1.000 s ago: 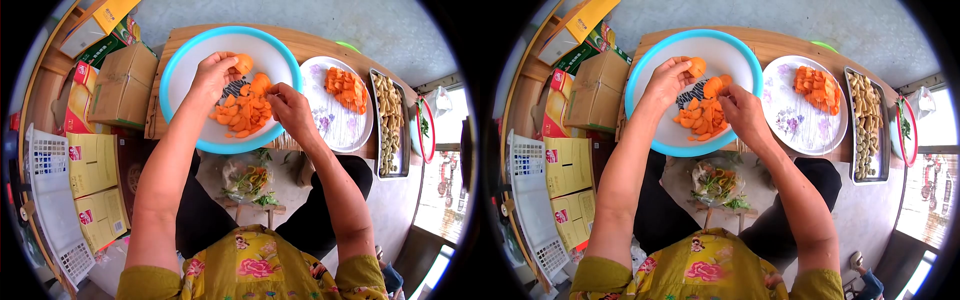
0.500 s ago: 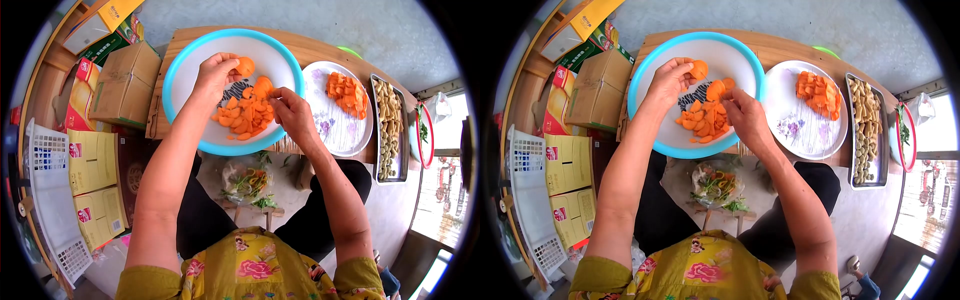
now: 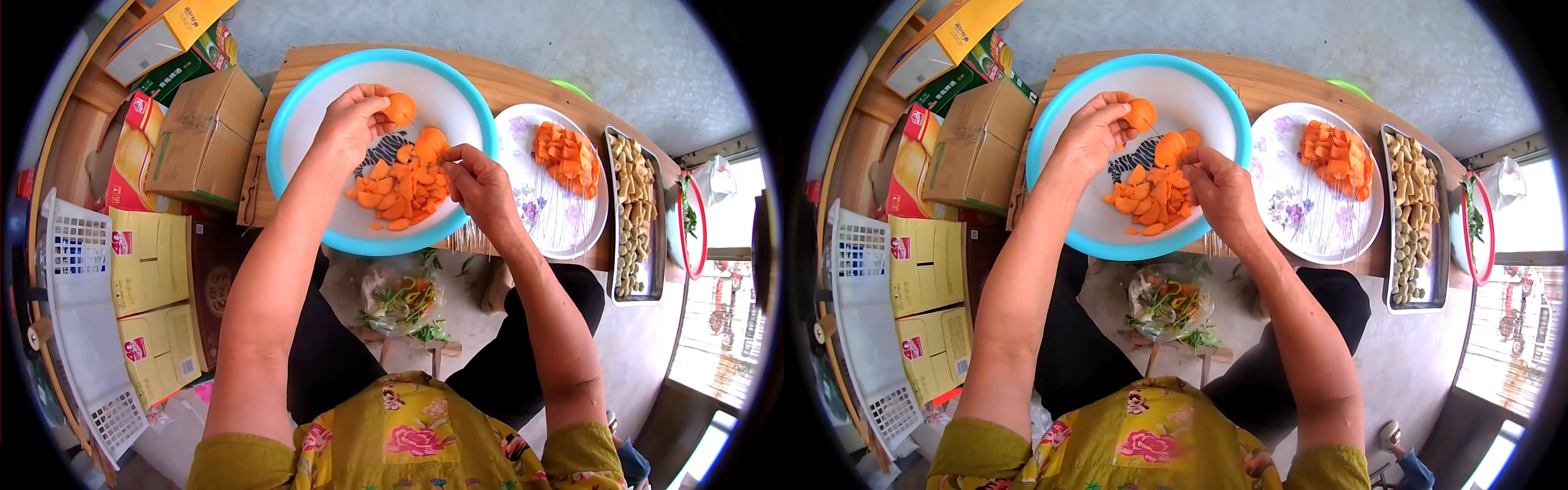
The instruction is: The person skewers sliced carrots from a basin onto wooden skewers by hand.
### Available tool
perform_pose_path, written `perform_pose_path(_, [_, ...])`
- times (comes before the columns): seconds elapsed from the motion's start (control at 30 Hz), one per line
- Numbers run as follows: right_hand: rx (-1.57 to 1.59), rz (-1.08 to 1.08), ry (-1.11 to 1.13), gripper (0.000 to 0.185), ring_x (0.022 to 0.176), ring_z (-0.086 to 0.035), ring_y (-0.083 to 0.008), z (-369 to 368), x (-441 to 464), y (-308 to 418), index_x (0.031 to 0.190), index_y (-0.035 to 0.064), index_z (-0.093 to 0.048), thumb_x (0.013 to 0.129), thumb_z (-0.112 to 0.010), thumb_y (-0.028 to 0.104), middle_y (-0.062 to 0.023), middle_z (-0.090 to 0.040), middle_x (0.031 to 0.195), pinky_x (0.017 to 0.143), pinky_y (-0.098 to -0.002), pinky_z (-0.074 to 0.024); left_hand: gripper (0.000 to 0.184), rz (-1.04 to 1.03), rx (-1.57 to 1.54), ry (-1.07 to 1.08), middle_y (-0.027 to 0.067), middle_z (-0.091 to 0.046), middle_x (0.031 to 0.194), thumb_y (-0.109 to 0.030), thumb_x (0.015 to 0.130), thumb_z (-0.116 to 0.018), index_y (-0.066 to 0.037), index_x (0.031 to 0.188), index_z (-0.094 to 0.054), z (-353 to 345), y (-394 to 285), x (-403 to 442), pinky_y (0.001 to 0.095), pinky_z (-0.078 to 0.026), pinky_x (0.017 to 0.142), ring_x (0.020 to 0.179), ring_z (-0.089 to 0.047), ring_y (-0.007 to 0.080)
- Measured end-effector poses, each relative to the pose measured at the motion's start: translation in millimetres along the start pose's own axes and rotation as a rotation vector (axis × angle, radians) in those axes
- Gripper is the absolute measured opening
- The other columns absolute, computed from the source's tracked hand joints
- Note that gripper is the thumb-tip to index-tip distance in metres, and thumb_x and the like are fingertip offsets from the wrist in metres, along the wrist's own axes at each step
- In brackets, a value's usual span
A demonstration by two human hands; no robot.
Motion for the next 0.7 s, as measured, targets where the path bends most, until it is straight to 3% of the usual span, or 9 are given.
perform_pose_path(0.17, [0.035, -0.018, 0.001, 0.01, 0.056, -0.049, -0.0079, 0, 1, -4, 0.095, -0.0003, -0.06, 0.09, -0.055, 0.007, -0.0017, -0.052, 0.062, 0.052, -0.0246, -0.0421, 0.011, 0.033, -0.083, 0.044, 0.0068, -0.062, 0.097, -0.007, 0.085, -0.059, -0.01, 0.095, -0.057, -2, 3, -1, 0.0293, -0.05, 0.071, 0.084, -0.06, 0.0164])
perform_pose_path(0.23, [0.036, 0.047, -0.004, 0.011, 0.047, -0.036, -0.0034, -1, 2, -2, 0.098, 0.0018, -0.059, 0.093, -0.052, 0.01, 0.0021, -0.047, 0.057, 0.041, -0.0201, -0.0288, 0.011, 0.024, -0.071, 0.044, 0.0065, -0.062, 0.096, -0.007, 0.085, -0.059, -0.01, 0.095, -0.057, -3, 1, -3, 0.0291, -0.05, 0.07, 0.083, -0.06, 0.0162])
perform_pose_path(0.27, [0.036, 0.046, -0.004, 0.011, 0.047, -0.036, -0.0034, 0, 2, 0, 0.098, 0.0018, -0.059, 0.093, -0.052, 0.01, 0.0021, -0.047, 0.057, 0.041, -0.0201, -0.0288, 0.011, 0.015, -0.06, 0.043, 0.0062, -0.062, 0.096, -0.006, 0.085, -0.059, -0.01, 0.095, -0.057, -3, 0, -3, 0.0289, -0.05, 0.07, 0.083, -0.06, 0.0159])
perform_pose_path(0.33, [0.045, -0.019, 0.002, 0.01, 0.056, -0.049, -0.0073, 1, 1, 0, 0.095, -0.0004, -0.06, 0.091, -0.054, 0.007, -0.0012, -0.052, 0.062, 0.052, -0.0237, -0.0419, 0.011, 0.009, -0.044, 0.04, 0.0061, -0.062, 0.095, -0.006, 0.085, -0.058, -0.011, 0.095, -0.057, -5, -4, -5, 0.0286, -0.05, 0.069, 0.081, -0.06, 0.0156])
perform_pose_path(0.5, [0.051, -0.029, 0.004, 0.01, 0.056, -0.048, -0.0071, 0, 1, 0, 0.095, -0.0003, -0.06, 0.091, -0.054, 0.007, -0.0008, -0.051, 0.061, 0.052, -0.0234, -0.0416, 0.011, -0.032, 0.048, 0.002, 0.0059, -0.063, 0.091, -0.006, 0.085, -0.058, -0.011, 0.095, -0.057, -6, -10, -10, 0.027, -0.048, 0.065, 0.077, -0.06, 0.0145])
perform_pose_path(0.6, [0.056, -0.027, 0.008, 0.01, 0.055, -0.048, -0.0069, 0, 2, -1, 0.096, -0.0001, -0.06, 0.091, -0.054, 0.007, -0.0007, -0.05, 0.061, 0.052, -0.0234, -0.0414, 0.009, -0.047, 0.011, -0.038, 0.0099, -0.063, 0.088, -0.002, 0.085, -0.055, -0.005, 0.093, -0.056, -4, -11, -10, 0.0278, -0.052, 0.066, 0.074, -0.06, 0.0157])
perform_pose_path(0.7, [0.067, -0.018, 0.009, 0.01, 0.055, -0.048, -0.0067, 0, 2, -1, 0.095, 0.0001, -0.06, 0.091, -0.054, 0.007, -0.0005, -0.05, 0.061, 0.052, -0.0233, -0.0412, 0.009, -0.033, 0.021, -0.039, 0.0058, -0.063, 0.09, -0.008, 0.086, -0.057, -0.011, 0.094, -0.057, -4, -9, -9, 0.0252, -0.046, 0.061, 0.074, -0.059, 0.0138])
Point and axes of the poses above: each hand's wrist, its own x-axis towards the middle knuckle, its own z-axis out of the back of the hand, y = z × x, the point moved 8 cm from there along x, towards the middle knuckle
